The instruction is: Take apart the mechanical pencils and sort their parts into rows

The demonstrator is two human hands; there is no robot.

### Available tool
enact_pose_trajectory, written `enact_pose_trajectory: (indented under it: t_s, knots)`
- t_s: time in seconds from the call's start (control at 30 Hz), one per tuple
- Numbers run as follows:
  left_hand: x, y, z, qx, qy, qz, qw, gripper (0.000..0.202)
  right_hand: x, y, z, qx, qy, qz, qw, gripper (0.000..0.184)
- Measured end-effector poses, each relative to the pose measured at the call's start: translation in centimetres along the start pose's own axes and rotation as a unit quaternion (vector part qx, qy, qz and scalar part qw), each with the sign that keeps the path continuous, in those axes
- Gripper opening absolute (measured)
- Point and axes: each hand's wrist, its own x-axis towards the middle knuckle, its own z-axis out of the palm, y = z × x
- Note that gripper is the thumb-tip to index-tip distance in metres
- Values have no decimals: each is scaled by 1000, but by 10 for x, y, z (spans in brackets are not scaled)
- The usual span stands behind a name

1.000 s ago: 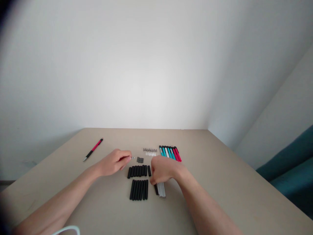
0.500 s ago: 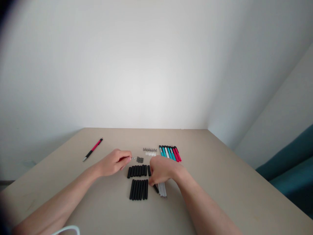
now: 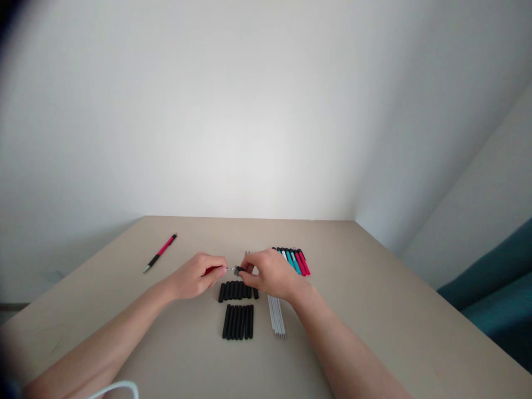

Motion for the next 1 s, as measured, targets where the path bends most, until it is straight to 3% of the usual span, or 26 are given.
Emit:
enact_pose_trajectory:
  t_s: [0.63, 0.73, 0.9, 1.0]
  knots:
    - [4, 7, 8, 6, 26, -5, 1000, 28, 4, -4, 12, -51, 69, -69, 994, 18]
    - [3, 8, 8, -11, 38, -3, 999, 19, 4, -3, 15, -47, 84, -55, 994, 19]
    - [3, 7, 10, -69, 56, -7, 996, 38, 5, 0, 18, -43, 82, -9, 996, 17]
    - [3, 5, 11, -82, 55, -7, 995, 28, 6, 0, 21, -21, 86, 18, 996, 15]
